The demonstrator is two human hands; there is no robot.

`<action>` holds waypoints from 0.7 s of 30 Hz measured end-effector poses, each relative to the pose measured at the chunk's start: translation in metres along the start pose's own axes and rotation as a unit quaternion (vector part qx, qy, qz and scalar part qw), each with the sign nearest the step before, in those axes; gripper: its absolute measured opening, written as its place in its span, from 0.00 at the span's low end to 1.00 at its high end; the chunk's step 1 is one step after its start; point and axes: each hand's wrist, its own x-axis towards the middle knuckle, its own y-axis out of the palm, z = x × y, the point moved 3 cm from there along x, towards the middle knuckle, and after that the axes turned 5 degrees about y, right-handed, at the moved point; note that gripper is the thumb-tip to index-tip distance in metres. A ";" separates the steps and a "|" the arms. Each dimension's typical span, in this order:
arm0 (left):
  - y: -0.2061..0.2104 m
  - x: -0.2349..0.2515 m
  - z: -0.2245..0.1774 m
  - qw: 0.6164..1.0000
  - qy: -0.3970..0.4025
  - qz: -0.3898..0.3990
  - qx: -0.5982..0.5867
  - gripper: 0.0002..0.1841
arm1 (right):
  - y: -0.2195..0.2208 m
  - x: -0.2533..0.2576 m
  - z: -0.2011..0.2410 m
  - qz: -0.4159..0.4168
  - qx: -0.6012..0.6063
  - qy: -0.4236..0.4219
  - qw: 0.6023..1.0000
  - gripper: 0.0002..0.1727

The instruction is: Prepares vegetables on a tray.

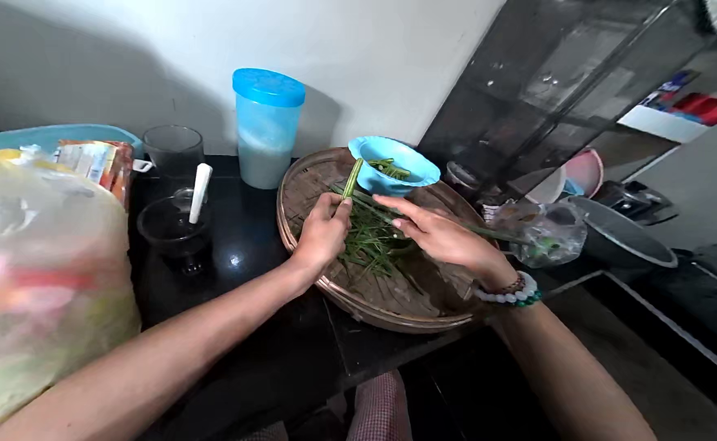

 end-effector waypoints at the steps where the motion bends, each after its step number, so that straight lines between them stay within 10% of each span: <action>1: 0.000 0.000 0.001 1.000 0.000 0.003 0.004 0.14 | -0.001 -0.002 0.001 0.002 0.022 -0.009 1.000 0.28; 10: 0.000 0.000 -0.003 0.999 0.009 0.046 -0.028 0.14 | -0.008 -0.009 0.019 -0.086 0.228 0.070 0.967 0.10; 21: -0.004 -0.005 -0.001 0.996 0.056 0.001 -0.073 0.12 | -0.007 0.005 0.038 -0.018 0.307 0.045 0.950 0.25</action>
